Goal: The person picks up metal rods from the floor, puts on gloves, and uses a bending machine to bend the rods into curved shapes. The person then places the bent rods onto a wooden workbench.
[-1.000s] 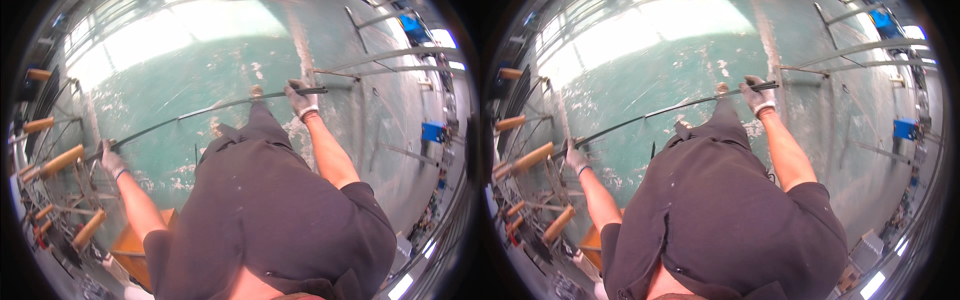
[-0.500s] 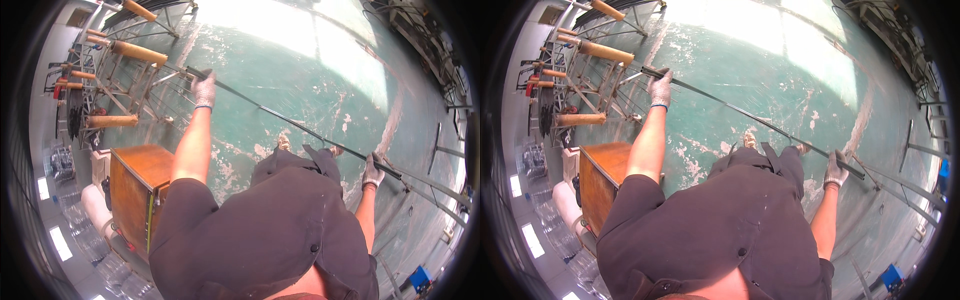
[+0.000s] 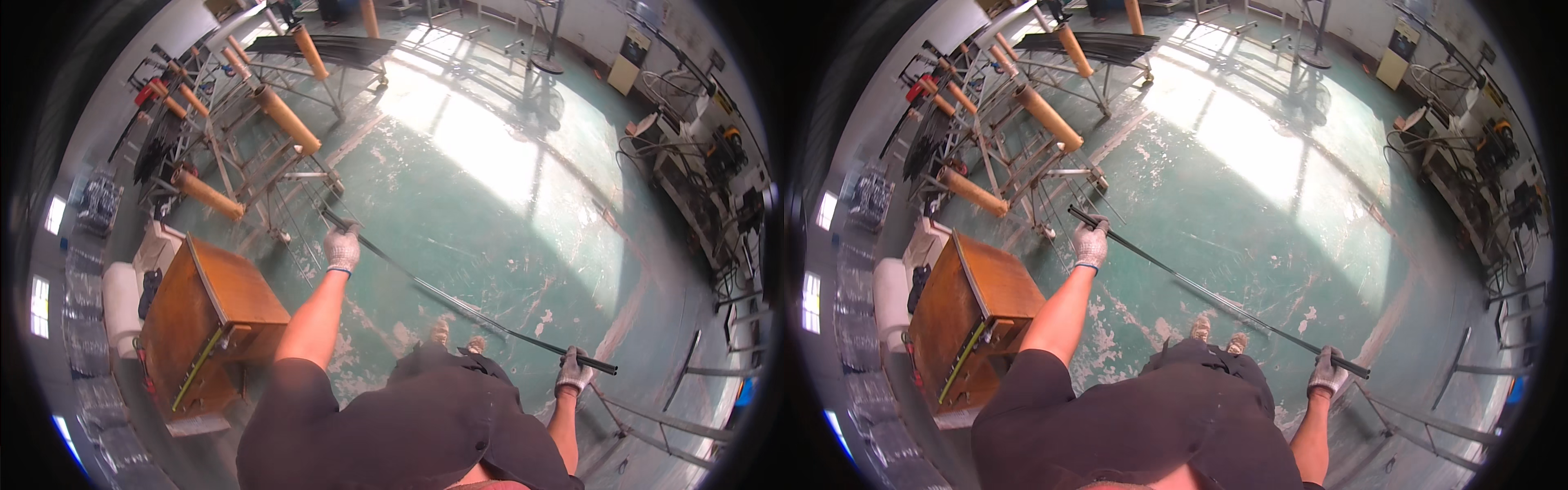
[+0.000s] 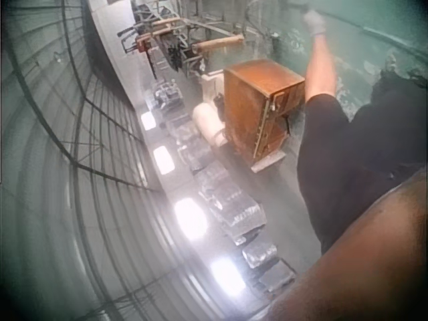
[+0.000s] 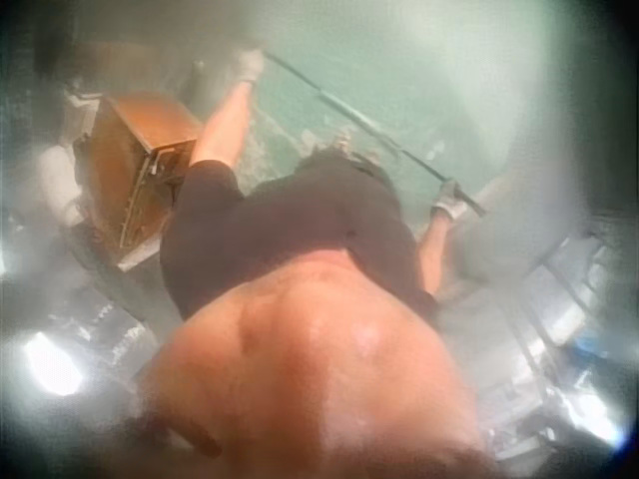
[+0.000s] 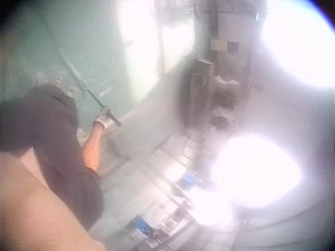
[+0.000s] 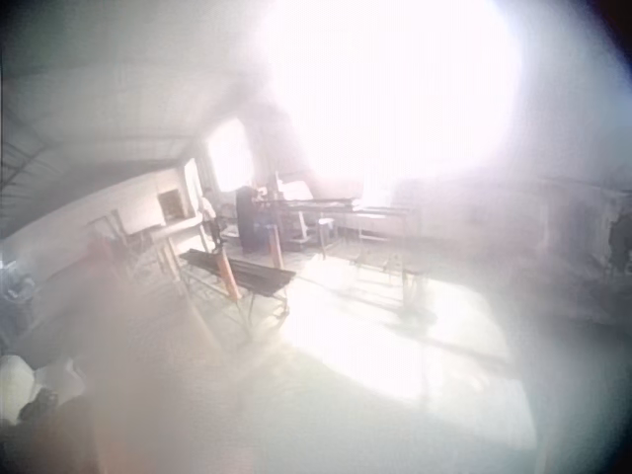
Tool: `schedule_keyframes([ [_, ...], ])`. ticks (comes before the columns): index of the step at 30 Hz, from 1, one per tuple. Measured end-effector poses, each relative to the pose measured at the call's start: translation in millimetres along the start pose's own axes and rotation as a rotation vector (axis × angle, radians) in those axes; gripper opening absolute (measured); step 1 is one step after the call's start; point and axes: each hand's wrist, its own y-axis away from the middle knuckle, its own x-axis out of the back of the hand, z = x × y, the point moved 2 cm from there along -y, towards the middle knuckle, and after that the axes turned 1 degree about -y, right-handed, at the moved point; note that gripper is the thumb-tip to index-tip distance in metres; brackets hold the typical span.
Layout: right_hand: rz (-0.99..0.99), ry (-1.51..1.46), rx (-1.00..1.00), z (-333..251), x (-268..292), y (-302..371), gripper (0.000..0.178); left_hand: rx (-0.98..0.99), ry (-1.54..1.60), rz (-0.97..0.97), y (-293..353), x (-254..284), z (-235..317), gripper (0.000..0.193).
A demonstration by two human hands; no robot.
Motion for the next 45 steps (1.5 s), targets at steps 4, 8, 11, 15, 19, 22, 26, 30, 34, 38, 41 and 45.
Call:
schedule_keyframes([
  [4, -0.048, 0.03, 0.002, -16.8, -8.2, -37.2, 0.023, 0.019, -0.115, 0.101, 17.0, 32.4, 41.8, 0.013],
  [8, -0.216, 0.116, 0.113, -87.1, -59.8, -54.5, 0.025, -0.067, -0.068, 0.229, 29.8, 74.4, 46.1, 0.013],
  [11, -0.27, 0.161, 0.153, -121.1, -104.1, -70.3, 0.026, -0.08, -0.092, 0.325, 23.2, 107.1, 52.0, 0.013],
  [15, -0.381, 0.349, 0.356, -163.1, -187.9, -85.4, 0.032, -0.02, -0.201, 0.423, 1.6, 165.0, 36.5, 0.021],
  [19, -0.535, 0.431, 0.511, -214.6, -300.8, -90.9, 0.035, 0.007, -0.239, 0.533, -43.6, 226.9, -19.1, 0.024],
  [22, -0.56, 0.537, 0.584, -245.1, -387.9, -96.7, 0.038, 0.01, -0.185, 0.586, -73.4, 257.6, -28.3, 0.024],
  [26, -0.675, 0.5, 0.52, -300.7, -493.2, -66.1, 0.04, 0.14, -0.296, 0.629, -117.2, 311.5, -46.6, 0.03],
  [30, -0.775, 0.423, 0.485, -333.9, -573.3, -58.0, 0.036, 0.131, -0.279, 0.661, -157.2, 339.6, -68.6, 0.032],
  [34, -0.891, 0.365, 0.41, -343.3, -646.2, -77.3, 0.031, 0.152, -0.256, 0.726, -174.9, 344.5, -74.0, 0.028],
  [38, -0.941, 0.35, 0.388, -359.1, -692.4, -69.0, 0.029, 0.193, -0.308, 0.761, -169.3, 353.3, -74.4, 0.025],
  [41, -0.958, 0.397, 0.423, -381.4, -714.3, -52.9, 0.028, 0.252, -0.349, 0.778, -159.4, 360.1, -64.9, 0.027],
  [45, -1.039, 0.437, 0.405, -381.4, -749.5, -59.3, 0.03, 0.291, -0.399, 0.82, -145.3, 376.8, -65.6, 0.026],
])
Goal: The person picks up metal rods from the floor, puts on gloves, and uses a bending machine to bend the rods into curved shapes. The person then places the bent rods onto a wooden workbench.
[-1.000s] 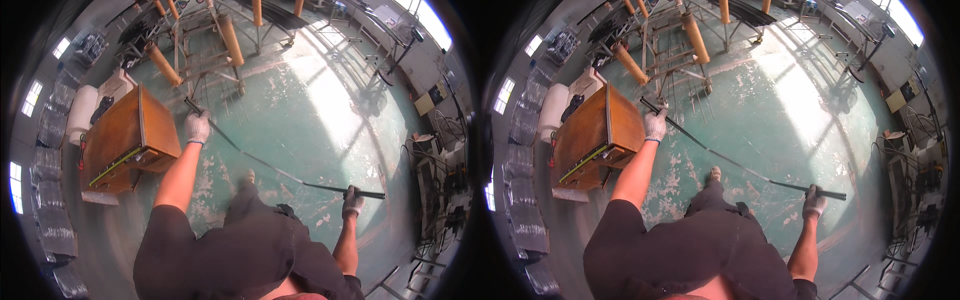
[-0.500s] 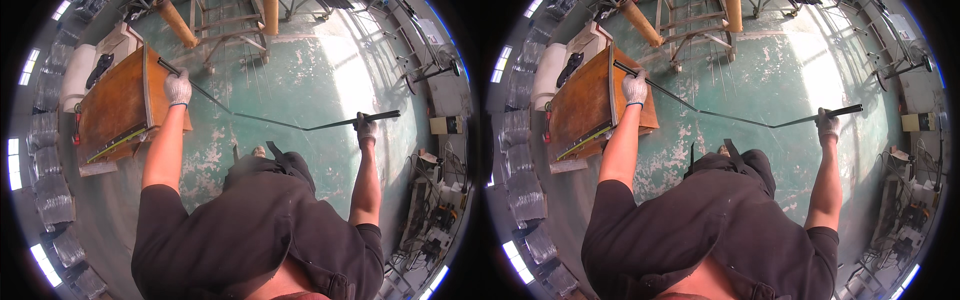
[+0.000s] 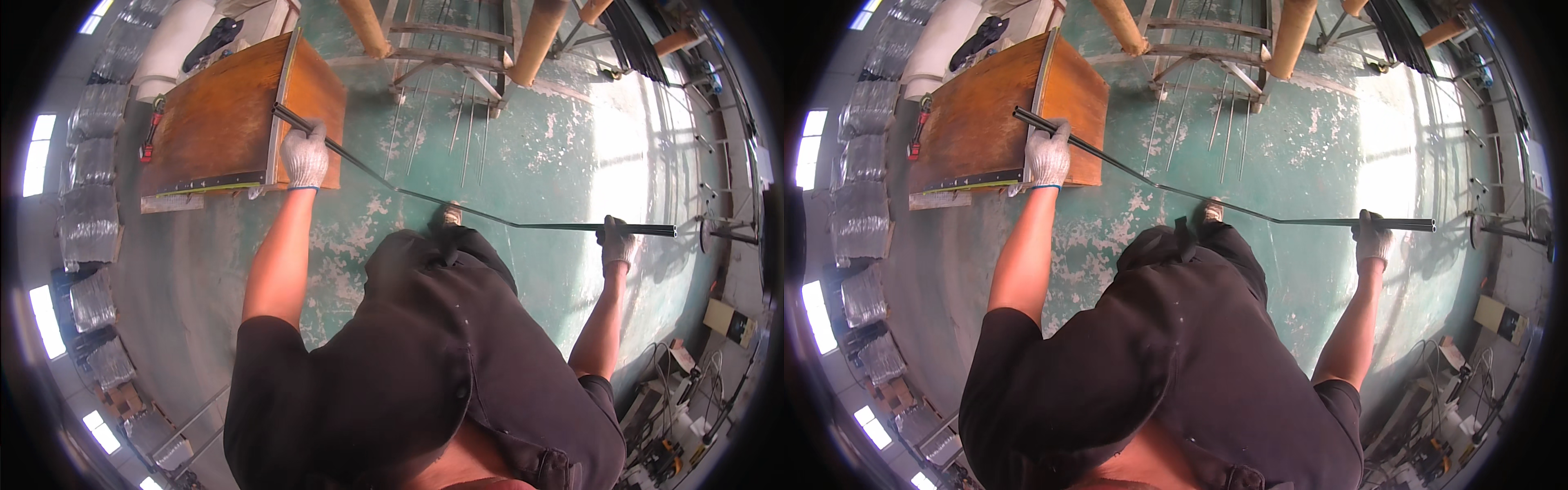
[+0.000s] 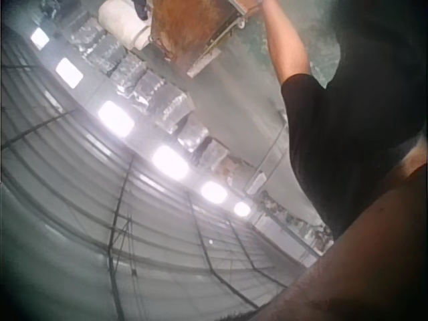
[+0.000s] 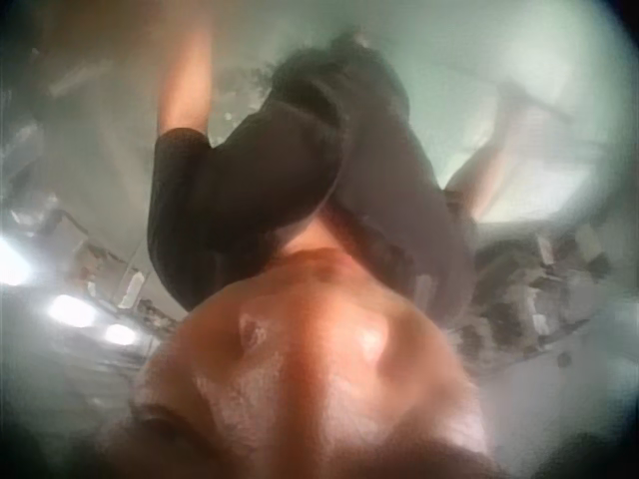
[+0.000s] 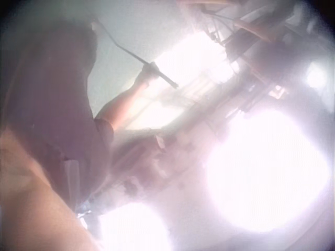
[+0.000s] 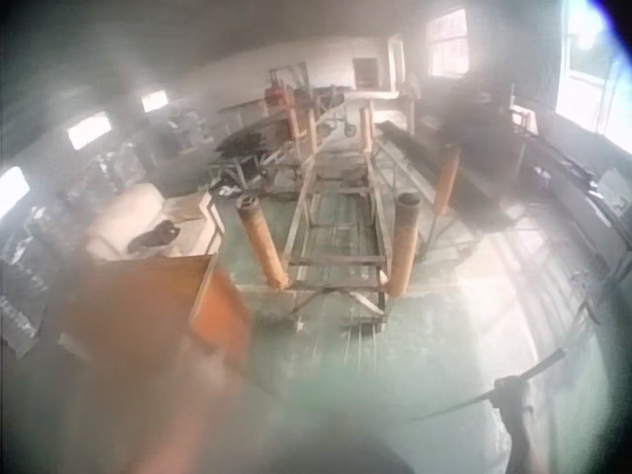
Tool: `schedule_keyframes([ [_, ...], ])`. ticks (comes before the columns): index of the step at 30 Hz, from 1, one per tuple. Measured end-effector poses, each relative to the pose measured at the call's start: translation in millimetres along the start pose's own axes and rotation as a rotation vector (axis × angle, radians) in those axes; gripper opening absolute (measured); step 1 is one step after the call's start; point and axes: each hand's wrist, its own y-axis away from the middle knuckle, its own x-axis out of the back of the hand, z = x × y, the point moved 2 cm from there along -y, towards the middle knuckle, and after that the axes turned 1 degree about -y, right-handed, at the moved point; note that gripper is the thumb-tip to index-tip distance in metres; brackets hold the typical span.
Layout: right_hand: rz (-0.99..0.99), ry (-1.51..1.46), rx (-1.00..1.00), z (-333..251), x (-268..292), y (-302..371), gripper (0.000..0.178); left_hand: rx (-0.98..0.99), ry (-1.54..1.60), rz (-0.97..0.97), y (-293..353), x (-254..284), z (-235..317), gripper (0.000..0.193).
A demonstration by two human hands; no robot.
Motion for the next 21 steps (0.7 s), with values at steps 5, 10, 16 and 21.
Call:
schedule_keyframes([
  [5, -0.028, 0.061, 0.015, -35.4, -36.3, -18.0, 0.028, 0.023, -0.011, 0.015, -12.7, 11.6, 16.2, 0.026],
  [10, -0.096, 0.027, 0.034, -46.7, -70.4, -38.3, 0.028, 0.03, -0.125, 0.042, -46.2, 12.6, -30.5, 0.021],
  [16, -0.102, -0.079, 0.031, -29.0, -113.3, -59.2, 0.027, -0.029, -0.071, 0.114, -74.8, 8.1, -46.0, 0.018],
  [21, -0.103, -0.067, 0.031, -42.9, -140.6, -91.1, 0.026, 0.036, -0.091, 0.068, -115.4, -9.6, -40.7, 0.023],
])
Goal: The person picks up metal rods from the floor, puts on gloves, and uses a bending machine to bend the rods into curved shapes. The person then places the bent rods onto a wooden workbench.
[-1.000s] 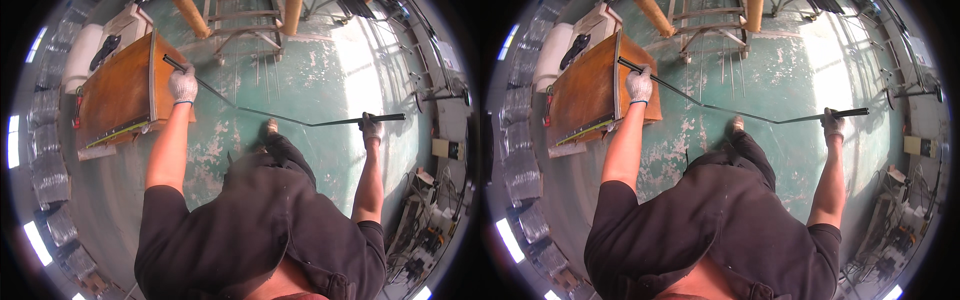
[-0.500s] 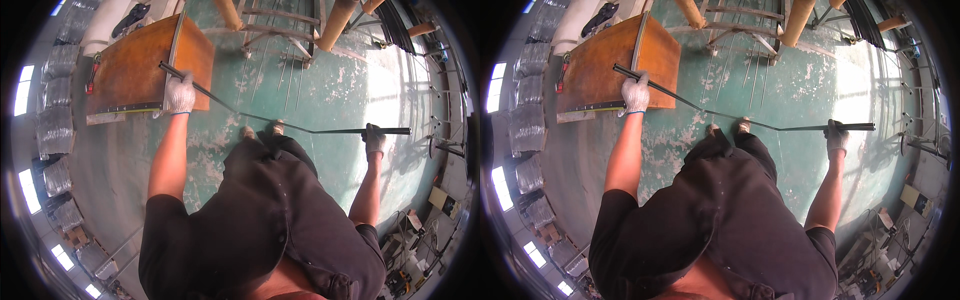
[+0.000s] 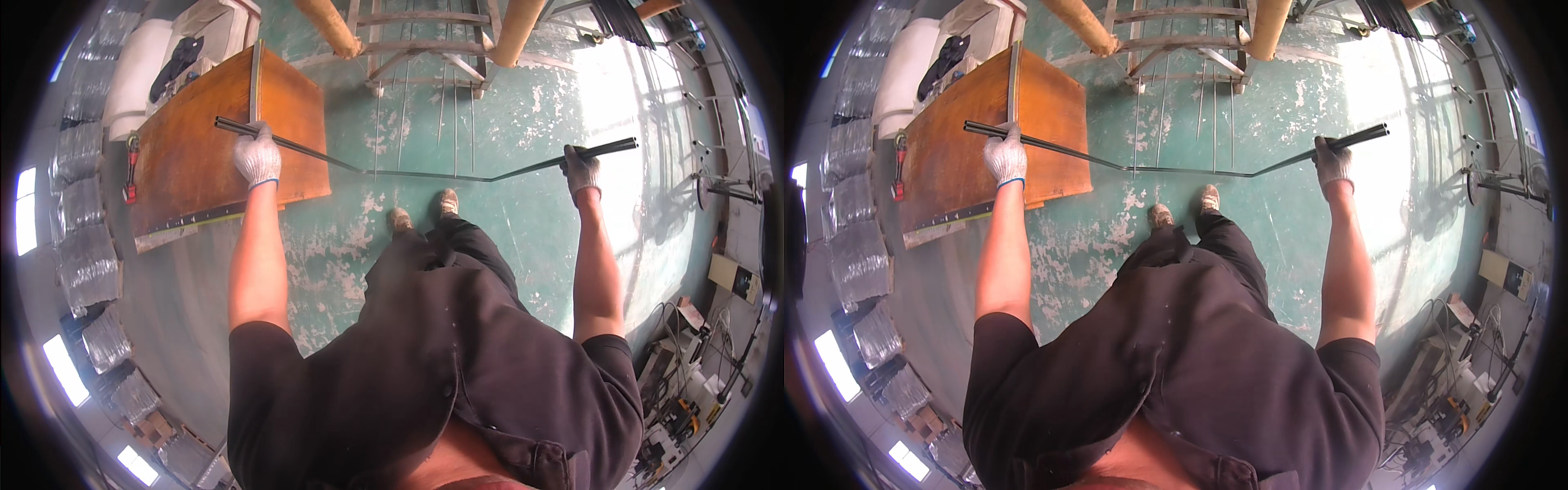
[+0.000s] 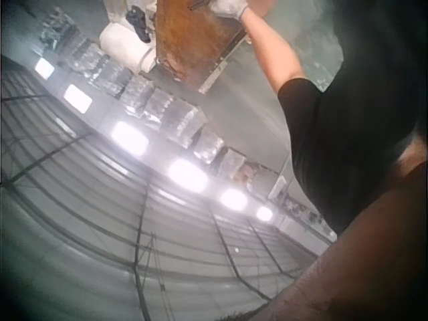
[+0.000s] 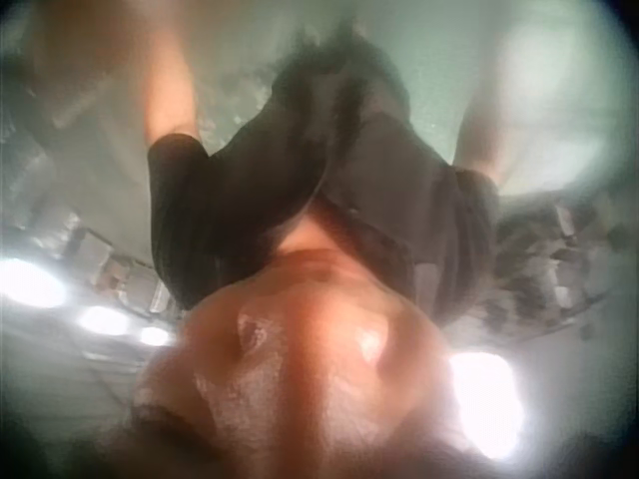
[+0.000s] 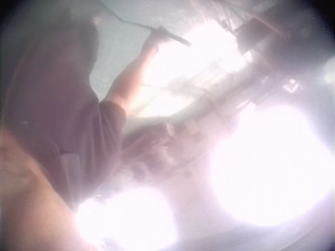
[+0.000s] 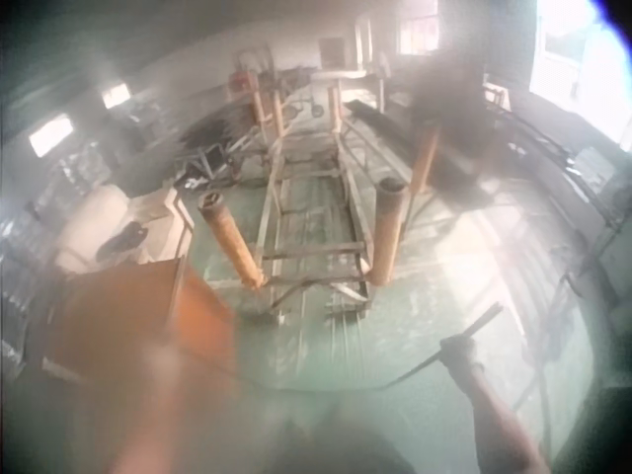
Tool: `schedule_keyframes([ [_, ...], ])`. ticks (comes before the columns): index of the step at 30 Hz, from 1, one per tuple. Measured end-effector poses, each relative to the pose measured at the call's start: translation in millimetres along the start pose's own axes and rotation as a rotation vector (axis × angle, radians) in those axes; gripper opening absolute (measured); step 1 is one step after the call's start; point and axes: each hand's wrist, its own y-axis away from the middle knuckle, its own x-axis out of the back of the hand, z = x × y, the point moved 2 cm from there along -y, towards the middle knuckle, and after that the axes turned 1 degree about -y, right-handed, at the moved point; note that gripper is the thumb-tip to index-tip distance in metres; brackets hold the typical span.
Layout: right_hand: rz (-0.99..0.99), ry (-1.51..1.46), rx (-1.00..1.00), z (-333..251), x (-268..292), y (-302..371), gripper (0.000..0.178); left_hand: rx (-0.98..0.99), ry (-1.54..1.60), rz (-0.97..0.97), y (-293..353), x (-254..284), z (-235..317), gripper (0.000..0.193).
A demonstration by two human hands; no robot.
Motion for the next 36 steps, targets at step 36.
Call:
schedule_keyframes([
  [36, 0.266, -0.058, -0.036, -9.7, -10.6, -210.5, 0.051, -0.098, -0.142, 0.003, -164.8, -222.6, 84.3, 0.03],
])
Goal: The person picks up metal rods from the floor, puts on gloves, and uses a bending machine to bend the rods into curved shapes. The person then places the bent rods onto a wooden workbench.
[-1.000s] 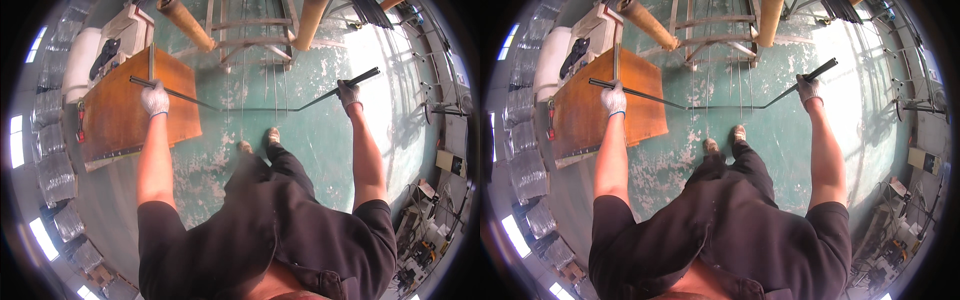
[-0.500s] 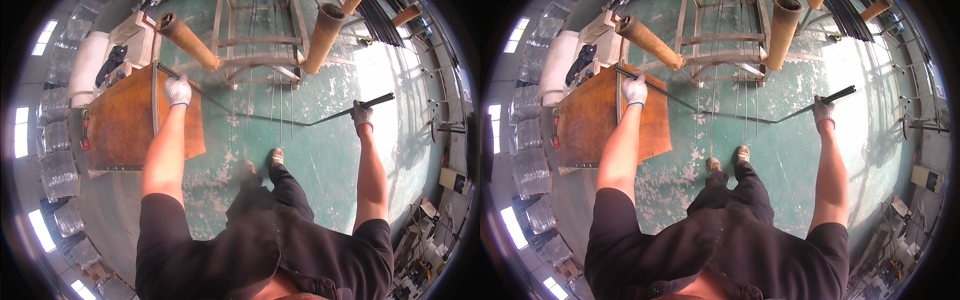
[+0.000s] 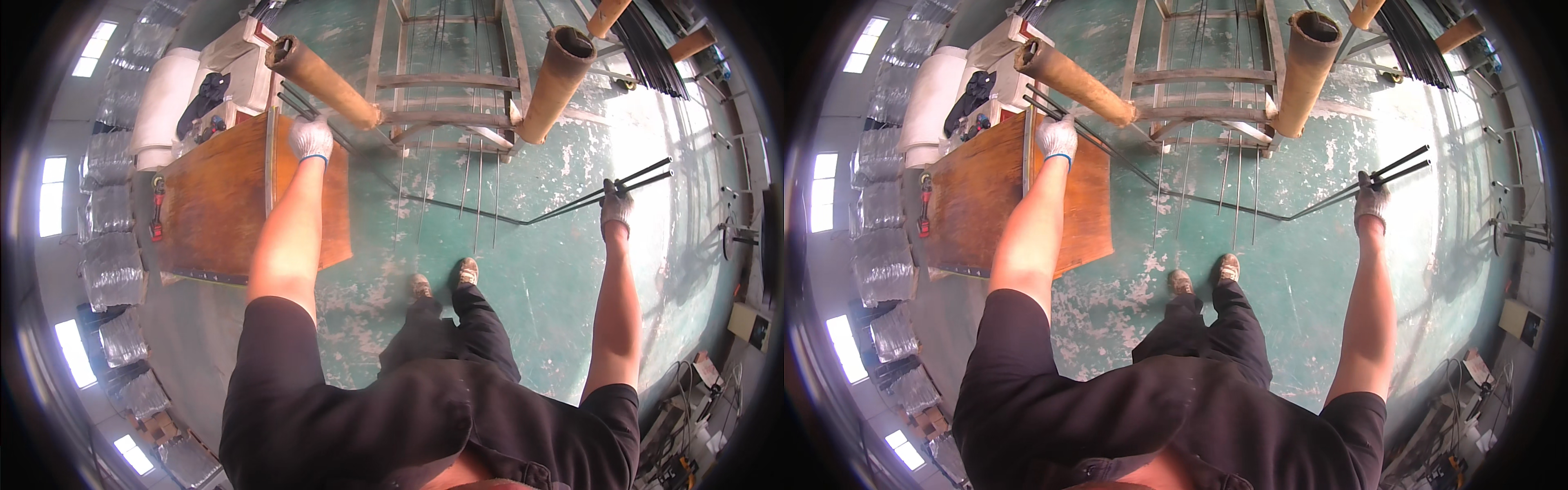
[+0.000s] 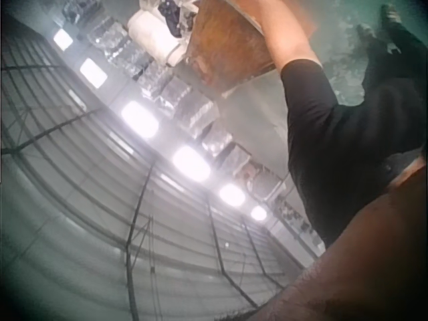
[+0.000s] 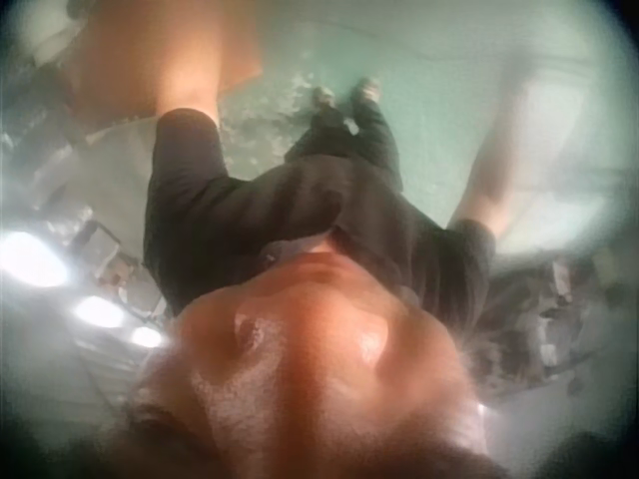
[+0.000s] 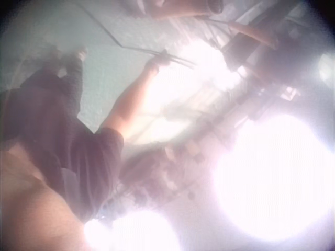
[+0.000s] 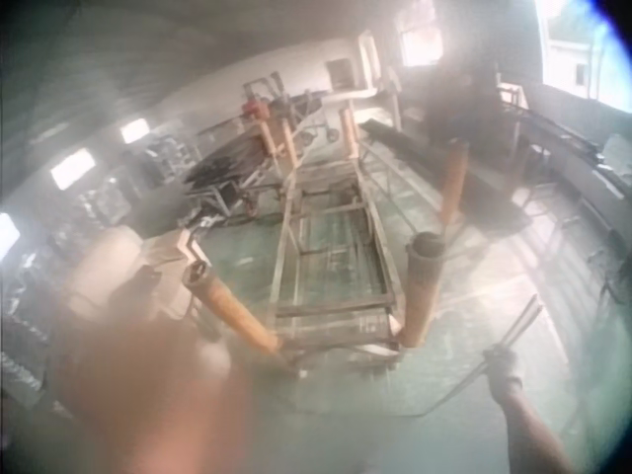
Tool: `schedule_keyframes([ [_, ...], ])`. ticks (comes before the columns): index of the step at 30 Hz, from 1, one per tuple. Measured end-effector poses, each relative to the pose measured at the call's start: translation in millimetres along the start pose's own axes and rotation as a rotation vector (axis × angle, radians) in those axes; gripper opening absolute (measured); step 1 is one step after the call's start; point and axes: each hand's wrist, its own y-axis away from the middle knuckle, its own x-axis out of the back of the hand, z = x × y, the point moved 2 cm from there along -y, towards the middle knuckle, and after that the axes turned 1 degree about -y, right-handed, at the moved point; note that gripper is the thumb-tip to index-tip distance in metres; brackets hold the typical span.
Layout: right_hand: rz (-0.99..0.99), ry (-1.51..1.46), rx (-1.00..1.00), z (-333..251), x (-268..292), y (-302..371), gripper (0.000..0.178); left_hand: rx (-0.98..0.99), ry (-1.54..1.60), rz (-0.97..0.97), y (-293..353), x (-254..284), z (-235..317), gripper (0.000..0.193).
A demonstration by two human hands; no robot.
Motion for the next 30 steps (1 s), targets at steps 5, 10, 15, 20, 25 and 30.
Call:
schedule_keyframes([
  [5, 0.031, 0.094, 0.023, 6.7, -0.4, -1.4, 0.062, 0.018, 0.022, 0.064, 10.5, -3.1, -7.5, 0.028],
  [10, 0.019, 0.268, 0.08, 21.9, -7.5, 19.3, 0.037, 0.205, 0.288, -0.123, 31.0, -13.0, -39.0, 0.022],
  [15, -0.071, 0.26, 0.01, 104.4, -9.6, 23.7, 0.028, 0.324, 0.434, -0.229, 68.6, -35.9, -82.8, 0.018],
  [20, -0.128, 0.414, 0.164, 107.0, 1.2, 50.1, 0.029, 0.258, 0.378, -0.225, 106.5, -17.0, -119.3, 0.013],
  [25, -0.167, 0.399, 0.131, 92.3, 26.1, 102.8, 0.027, 0.242, 0.33, -0.232, 152.7, 34.4, -129.4, 0.017],
  [30, -0.146, 0.2, 0.165, 132.8, 64.7, 150.3, 0.023, 0.263, 0.402, -0.232, 202.2, 90.4, -155.8, 0.014],
])
